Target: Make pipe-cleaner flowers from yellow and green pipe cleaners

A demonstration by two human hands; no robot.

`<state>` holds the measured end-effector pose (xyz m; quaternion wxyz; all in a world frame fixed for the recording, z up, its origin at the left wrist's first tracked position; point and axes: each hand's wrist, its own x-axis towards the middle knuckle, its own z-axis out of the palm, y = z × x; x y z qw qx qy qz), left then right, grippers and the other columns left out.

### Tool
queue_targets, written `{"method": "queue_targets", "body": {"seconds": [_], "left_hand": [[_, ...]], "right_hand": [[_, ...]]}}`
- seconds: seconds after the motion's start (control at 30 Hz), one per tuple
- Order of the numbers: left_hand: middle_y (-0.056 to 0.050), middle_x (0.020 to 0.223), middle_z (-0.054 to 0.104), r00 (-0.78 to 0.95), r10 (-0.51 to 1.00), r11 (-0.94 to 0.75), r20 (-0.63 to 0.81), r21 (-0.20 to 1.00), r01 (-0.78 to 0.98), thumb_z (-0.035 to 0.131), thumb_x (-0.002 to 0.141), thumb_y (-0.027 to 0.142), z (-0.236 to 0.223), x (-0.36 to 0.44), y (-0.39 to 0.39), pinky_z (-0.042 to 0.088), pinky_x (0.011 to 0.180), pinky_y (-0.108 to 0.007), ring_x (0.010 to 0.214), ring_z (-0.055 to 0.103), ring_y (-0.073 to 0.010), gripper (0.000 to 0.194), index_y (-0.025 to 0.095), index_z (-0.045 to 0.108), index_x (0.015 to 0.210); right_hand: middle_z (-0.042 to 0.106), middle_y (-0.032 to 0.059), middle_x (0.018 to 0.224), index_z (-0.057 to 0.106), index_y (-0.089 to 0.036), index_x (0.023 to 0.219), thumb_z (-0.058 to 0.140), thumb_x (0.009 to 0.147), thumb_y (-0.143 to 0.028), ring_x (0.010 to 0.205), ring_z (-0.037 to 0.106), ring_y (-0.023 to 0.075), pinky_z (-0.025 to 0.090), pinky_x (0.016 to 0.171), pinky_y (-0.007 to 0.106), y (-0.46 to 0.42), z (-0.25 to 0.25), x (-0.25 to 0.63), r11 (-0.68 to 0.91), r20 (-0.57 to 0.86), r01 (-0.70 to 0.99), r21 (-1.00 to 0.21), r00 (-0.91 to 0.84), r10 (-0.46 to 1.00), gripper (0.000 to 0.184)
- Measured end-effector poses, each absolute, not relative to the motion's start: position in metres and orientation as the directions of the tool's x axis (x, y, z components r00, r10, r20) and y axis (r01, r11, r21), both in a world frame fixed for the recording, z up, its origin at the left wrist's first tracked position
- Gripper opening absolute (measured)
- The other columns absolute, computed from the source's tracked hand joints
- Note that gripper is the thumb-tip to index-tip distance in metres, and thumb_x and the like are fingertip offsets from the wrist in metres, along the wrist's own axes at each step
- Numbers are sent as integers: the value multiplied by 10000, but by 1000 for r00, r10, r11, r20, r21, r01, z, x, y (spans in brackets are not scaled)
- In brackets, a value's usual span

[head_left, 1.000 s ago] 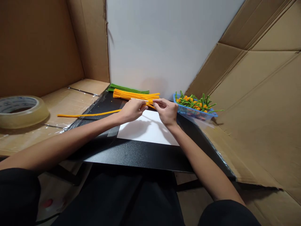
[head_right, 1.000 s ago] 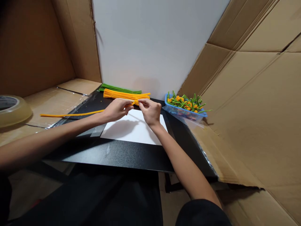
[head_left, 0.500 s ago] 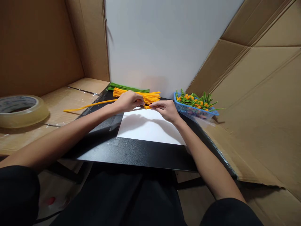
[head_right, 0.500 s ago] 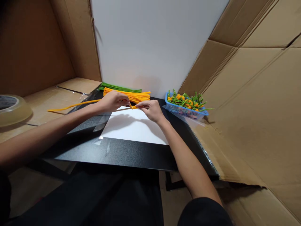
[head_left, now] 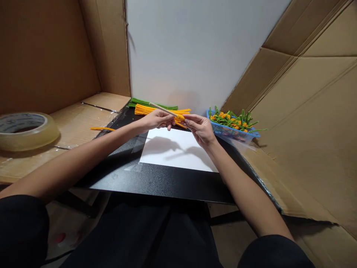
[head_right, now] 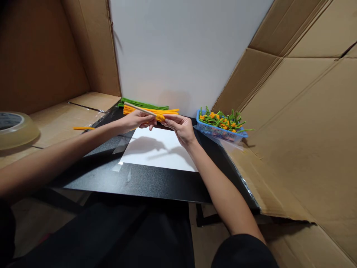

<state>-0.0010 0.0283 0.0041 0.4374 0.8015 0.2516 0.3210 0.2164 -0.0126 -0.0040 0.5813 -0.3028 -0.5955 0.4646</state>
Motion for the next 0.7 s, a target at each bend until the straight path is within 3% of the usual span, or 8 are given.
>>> {"method": "queue_targets", "body": {"seconds": [0.13, 0.2, 0.3, 0.37, 0.53, 0.7], "left_hand": [[-40, 626, 660, 628, 693, -649, 354, 685, 330, 429, 1037, 360, 2, 11, 12, 364, 573, -233, 533, 490, -98, 386, 134, 684, 856], [-53, 660, 674, 604, 697, -712, 386, 476, 517, 463, 1022, 319, 1, 14, 4, 368, 596, -252, 567, 530, -122, 333, 131, 692, 870], [-94, 744, 697, 563, 712, -666, 421, 151, 730, 478, 1009, 306, 1, 15, -3, 331, 579, -284, 591, 560, -162, 306, 126, 709, 919], [-110, 777, 707, 557, 713, -627, 426, 32, 778, 440, 1022, 320, 3, 13, -4, 311, 571, -296, 595, 572, -179, 347, 131, 721, 947], [-114, 714, 697, 565, 699, -591, 439, -90, 802, 383, 1044, 371, 8, 7, 1, 261, 559, -320, 554, 553, -188, 436, 134, 740, 966], [-96, 765, 727, 631, 641, -661, 438, -104, 744, 416, 1032, 344, 10, 3, 4, 247, 564, -314, 584, 570, -165, 394, 156, 745, 922]], "right_hand": [[815, 59, 1001, 822, -218, 904, 909, 645, -390, 899, 774, 213, 618, 956, 412, -7, -12, 214, 444, 442, -96, -891, 38, 896, 323], [815, 78, 994, 820, -191, 932, 860, 703, -395, 894, 780, 231, 627, 943, 426, -7, -13, 214, 493, 495, 35, -869, 82, 865, 310], [818, 86, 968, 826, -175, 924, 784, 770, -342, 891, 786, 245, 639, 916, 416, -9, -12, 215, 559, 591, 242, -793, 82, 802, 231], [819, 82, 955, 833, -179, 905, 748, 789, -289, 886, 788, 248, 642, 903, 407, -10, -11, 216, 578, 636, 360, -733, 60, 769, 180], [821, 70, 923, 839, -194, 908, 696, 803, -202, 852, 793, 245, 647, 868, 401, -8, -9, 221, 565, 644, 482, -670, -3, 765, 177], [822, 57, 902, 842, -214, 903, 695, 806, -179, 837, 793, 238, 650, 837, 389, -8, -5, 228, 571, 607, 551, -609, -141, 782, 180]]}}
